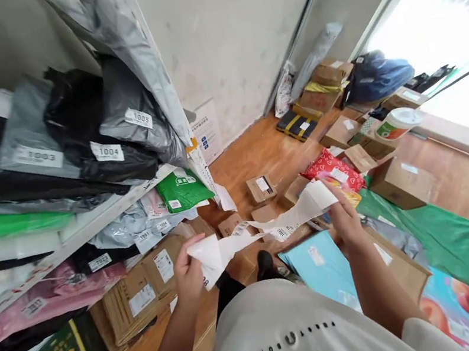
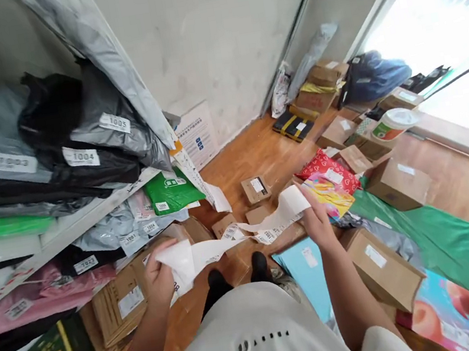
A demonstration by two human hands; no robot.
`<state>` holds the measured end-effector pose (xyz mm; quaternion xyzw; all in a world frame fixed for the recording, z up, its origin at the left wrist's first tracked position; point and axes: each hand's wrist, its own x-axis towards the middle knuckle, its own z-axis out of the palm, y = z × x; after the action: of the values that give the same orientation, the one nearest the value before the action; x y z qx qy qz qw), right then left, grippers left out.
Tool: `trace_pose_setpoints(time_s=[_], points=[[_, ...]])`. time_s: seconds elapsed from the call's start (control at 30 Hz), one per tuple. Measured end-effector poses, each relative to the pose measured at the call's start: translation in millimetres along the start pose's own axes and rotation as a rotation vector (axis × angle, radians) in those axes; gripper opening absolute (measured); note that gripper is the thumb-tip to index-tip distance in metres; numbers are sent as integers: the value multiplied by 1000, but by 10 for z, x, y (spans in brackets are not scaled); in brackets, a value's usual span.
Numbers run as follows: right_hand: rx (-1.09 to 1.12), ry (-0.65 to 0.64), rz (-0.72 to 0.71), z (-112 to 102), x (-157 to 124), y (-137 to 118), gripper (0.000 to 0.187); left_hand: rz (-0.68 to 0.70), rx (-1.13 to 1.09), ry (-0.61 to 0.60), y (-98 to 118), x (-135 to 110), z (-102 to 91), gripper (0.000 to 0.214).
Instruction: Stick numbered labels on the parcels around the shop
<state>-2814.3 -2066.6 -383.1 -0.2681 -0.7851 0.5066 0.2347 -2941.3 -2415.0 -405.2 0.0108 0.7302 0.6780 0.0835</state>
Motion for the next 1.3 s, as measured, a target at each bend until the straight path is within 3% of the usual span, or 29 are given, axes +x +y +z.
trace_pose_setpoints(time_s=[0.17, 0.3, 0.37, 0.47, 0.53, 0.6, 0.7, 0.77, 0.83, 0.93, 1.0, 1.1, 1.2, 1.3], points=[[158, -345, -68, 162, -74, -185, 44, -150, -272, 31, 595, -13, 319, 45], [189, -413, -79, 299, 32, -150, 47, -68, -333, -6, 911, -11, 537, 42], [157, -515, -116, 366, 70, -170, 58, 8, -258, -41, 1038, -12, 631, 33], [147, -805, -248, 478, 20, -312, 63, 170, 6, -46, 1275, -29, 773, 22], [184, -964, -341, 546, -79, -465, 64, 283, 211, -17, 1471, -56, 865, 25], [219, -1024, -410, 600, -194, -624, 73, 382, 386, 17, 1670, -85, 938, 30], [238, -872, -477, 674, -304, -799, 86, 478, 537, 61, 1915, -97, 980, 34], [248, -717, -428, 724, -290, -849, 65, 506, 563, 70, 2033, -78, 952, 33], [314, -673, -282, 744, -199, -859, 40, 533, 567, 67, 2128, -51, 876, 29], [542, -698, -14, 628, 59, -854, 39, 620, 638, 62, 2246, -24, 668, 32], [675, -613, 90, 422, 295, -845, 40, 655, 753, 78, 2294, -8, 462, 44], [751, -380, 149, -43, 724, -748, 34, 559, 1021, 74, 2250, 70, 49, 54], [780, -103, 127, -588, 1175, -480, 32, 353, 1321, 48, 2010, 249, -478, 64], [762, 122, 109, -1098, 1528, -114, 30, -19, 1343, -23, 1621, 458, -1087, 64]])
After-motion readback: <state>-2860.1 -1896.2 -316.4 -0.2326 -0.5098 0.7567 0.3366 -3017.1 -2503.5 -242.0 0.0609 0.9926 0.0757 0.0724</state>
